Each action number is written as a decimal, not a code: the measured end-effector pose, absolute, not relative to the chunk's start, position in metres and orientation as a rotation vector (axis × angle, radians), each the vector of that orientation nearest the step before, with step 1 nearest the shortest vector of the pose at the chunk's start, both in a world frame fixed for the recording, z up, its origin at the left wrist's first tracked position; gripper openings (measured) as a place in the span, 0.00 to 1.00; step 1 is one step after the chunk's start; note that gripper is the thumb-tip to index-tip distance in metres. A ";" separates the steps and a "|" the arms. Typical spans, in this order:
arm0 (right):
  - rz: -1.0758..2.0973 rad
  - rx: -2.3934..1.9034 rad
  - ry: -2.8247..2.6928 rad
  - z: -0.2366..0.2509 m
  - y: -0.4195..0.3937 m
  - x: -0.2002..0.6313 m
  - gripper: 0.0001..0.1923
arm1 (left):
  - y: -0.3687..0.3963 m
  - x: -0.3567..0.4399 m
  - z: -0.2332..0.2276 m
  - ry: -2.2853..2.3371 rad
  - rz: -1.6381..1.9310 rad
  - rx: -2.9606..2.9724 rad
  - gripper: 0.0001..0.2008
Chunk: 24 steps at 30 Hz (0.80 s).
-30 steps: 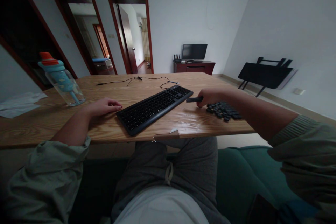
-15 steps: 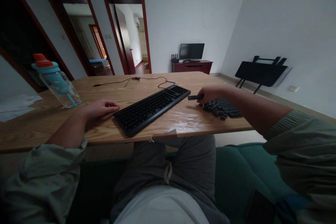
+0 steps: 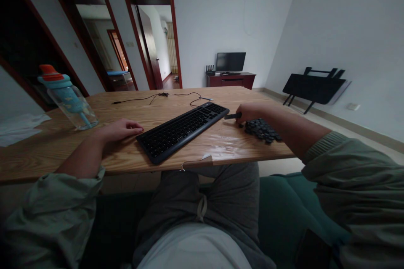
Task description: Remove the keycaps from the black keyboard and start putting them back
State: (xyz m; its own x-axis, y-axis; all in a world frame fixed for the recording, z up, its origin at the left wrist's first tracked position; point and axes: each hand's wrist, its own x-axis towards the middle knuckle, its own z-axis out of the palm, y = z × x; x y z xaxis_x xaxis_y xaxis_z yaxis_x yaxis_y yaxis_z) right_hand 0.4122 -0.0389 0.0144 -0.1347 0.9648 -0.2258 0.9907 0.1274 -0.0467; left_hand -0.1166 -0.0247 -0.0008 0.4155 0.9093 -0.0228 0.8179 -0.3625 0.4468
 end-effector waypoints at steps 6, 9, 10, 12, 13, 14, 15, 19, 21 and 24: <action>-0.234 1.974 2.206 0.015 -0.038 0.409 0.15 | -0.026 -0.114 0.002 1.502 0.325 2.250 0.22; -0.209 1.964 2.185 0.017 -0.041 0.407 0.15 | -0.026 -0.115 0.000 1.488 0.335 2.243 0.22; -0.204 1.967 2.173 0.018 -0.042 0.406 0.15 | -0.026 -0.115 -0.001 1.486 0.346 2.239 0.22; -0.194 1.968 2.157 0.019 -0.043 0.405 0.15 | -0.025 -0.116 -0.002 1.484 0.362 2.223 0.22; -0.192 1.962 2.159 0.019 -0.044 0.405 0.16 | -0.024 -0.116 -0.002 1.481 0.365 2.218 0.23; -0.187 1.957 2.161 0.020 -0.045 0.404 0.16 | -0.024 -0.116 -0.002 1.482 0.362 2.217 0.23; -0.181 1.950 2.166 0.020 -0.046 0.404 0.16 | -0.024 -0.117 -0.002 1.487 0.359 2.219 0.24; -0.180 1.935 2.169 0.023 -0.051 0.403 0.17 | -0.023 -0.117 -0.002 1.499 0.357 2.245 0.22; -0.198 1.921 2.171 0.024 -0.052 0.403 0.17 | -0.023 -0.117 -0.002 1.491 0.354 2.260 0.21; -0.240 1.884 2.178 0.026 -0.053 0.404 0.16 | -0.024 -0.116 -0.001 1.499 0.331 2.275 0.21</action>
State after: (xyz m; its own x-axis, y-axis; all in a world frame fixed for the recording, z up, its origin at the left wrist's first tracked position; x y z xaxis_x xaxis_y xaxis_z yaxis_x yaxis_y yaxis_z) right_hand 0.4037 -0.0531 0.0257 -0.1322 0.9465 -0.2944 0.9879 0.1501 0.0390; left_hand -0.1164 -0.0243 -0.0013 0.3987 0.9169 -0.0193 0.8236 -0.3488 0.4472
